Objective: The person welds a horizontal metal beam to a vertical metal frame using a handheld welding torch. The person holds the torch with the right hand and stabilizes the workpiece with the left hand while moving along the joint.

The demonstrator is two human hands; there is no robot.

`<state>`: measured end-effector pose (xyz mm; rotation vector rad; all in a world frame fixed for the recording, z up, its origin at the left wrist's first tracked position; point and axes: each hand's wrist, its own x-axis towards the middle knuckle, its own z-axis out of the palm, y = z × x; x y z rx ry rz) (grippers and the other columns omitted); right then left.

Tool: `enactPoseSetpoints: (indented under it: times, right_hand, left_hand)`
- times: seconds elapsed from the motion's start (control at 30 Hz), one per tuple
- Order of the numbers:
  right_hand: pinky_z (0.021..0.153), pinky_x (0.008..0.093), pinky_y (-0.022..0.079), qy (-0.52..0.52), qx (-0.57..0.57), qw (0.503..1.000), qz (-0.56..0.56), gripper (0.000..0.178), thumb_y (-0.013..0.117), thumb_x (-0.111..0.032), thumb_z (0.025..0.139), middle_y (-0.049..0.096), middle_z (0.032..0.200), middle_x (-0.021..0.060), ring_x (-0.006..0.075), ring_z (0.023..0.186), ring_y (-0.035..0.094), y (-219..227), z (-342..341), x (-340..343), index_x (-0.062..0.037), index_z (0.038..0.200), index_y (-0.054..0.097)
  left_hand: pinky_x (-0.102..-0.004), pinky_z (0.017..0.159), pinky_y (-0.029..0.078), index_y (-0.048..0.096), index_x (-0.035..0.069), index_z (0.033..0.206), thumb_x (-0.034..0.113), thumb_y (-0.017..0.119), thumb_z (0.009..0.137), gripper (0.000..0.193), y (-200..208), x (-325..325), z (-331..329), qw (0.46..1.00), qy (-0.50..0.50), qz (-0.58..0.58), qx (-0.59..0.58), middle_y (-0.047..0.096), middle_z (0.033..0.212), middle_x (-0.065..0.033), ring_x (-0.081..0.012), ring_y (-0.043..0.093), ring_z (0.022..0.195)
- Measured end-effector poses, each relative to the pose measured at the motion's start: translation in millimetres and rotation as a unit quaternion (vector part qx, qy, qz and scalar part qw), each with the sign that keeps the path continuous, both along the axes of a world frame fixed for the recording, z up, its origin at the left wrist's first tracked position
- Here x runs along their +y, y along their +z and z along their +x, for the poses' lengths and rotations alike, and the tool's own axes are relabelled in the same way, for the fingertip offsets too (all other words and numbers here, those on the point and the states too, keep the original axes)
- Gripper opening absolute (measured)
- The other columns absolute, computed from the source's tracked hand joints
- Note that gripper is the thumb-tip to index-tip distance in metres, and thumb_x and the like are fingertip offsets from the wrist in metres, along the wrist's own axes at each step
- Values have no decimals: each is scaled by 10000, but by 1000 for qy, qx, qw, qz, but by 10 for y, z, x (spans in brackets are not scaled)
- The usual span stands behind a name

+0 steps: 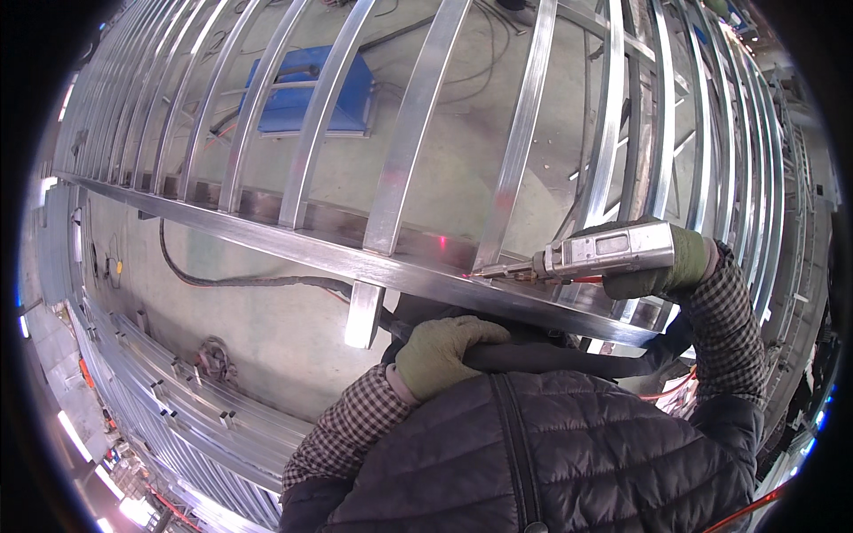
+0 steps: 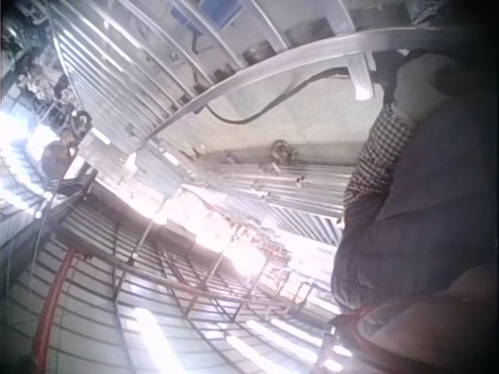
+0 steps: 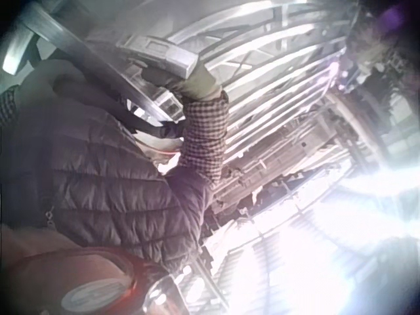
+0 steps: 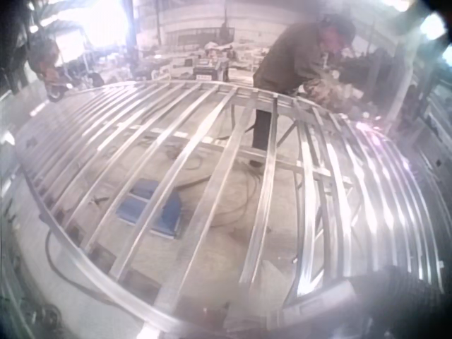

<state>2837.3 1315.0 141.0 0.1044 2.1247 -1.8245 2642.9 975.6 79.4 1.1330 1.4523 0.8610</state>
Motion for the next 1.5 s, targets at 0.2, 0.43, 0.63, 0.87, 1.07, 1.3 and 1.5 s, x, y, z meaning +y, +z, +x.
enactPoseSetpoints:
  times: [0.2, 0.43, 0.63, 0.87, 1.07, 1.3, 1.5]
  right_hand:
    - [1070, 416, 573, 20, 4, 1000, 23, 619, 877, -176, 954, 722, 1415, 214, 319, 1253, 720, -76, 98, 53, 36, 1485, 639]
    - [1014, 383, 595, 33, 24, 999, 33, 582, 860, -188, 963, 755, 1350, 185, 281, 1183, 747, -141, 47, 58, 19, 1468, 658]
    - [1018, 374, 598, 34, -24, 999, 25, 602, 858, -239, 976, 759, 1351, 177, 277, 1189, 750, -105, 18, 84, 10, 1481, 648]
    - [1018, 367, 602, 22, 6, 1000, 7, 614, 862, -273, 976, 756, 1351, 179, 272, 1181, 752, -209, 12, 44, 14, 1476, 649]
    - [991, 350, 615, 42, -8, 998, 38, 584, 847, -237, 983, 769, 1324, 163, 254, 1145, 762, -238, 31, 82, 5, 1476, 649]
    - [952, 349, 628, 41, 64, 995, 59, 550, 837, -199, 976, 784, 1283, 164, 250, 1096, 774, -310, 2, 102, 7, 1455, 662]
    - [950, 347, 631, 22, -1, 1000, 21, 562, 835, -199, 974, 783, 1290, 166, 254, 1097, 774, -275, 15, 108, 18, 1460, 656]
  left_hand:
    - [-413, 960, 602, 784, 129, 1280, 288, 905, 800, 519, -47, 88, 34, 1000, -13, -9, -18, 803, 1181, -119, -322, 768, 1096]
    - [-405, 943, 609, 789, 114, 1261, 268, 920, 792, 510, -111, 136, 63, 1000, -4, 2, -9, 811, 1147, -116, -309, 782, 1054]
    - [-371, 859, 635, 806, 77, 1173, 280, 961, 772, 476, -235, 152, 96, 998, 25, 43, 25, 823, 1109, -88, -249, 801, 968]
    - [-385, 766, 632, 838, 81, 982, 278, 944, 761, 315, -270, 165, 59, 996, 4, 58, 67, 818, 972, -70, -247, 788, 814]
    - [-388, 730, 623, 833, 83, 930, 280, 931, 773, 270, -325, 157, 28, 996, 21, 62, 56, 799, 864, -69, -257, 771, 757]
    - [-365, 715, 617, 814, 74, 876, 252, 937, 779, 237, -316, 155, -33, 997, 46, 49, 44, 794, 836, -66, -223, 770, 745]
    - [-347, 731, 624, 812, 76, 916, 210, 937, 780, 228, -315, 139, -23, 995, 59, 72, 20, 811, 873, -55, -190, 777, 767]
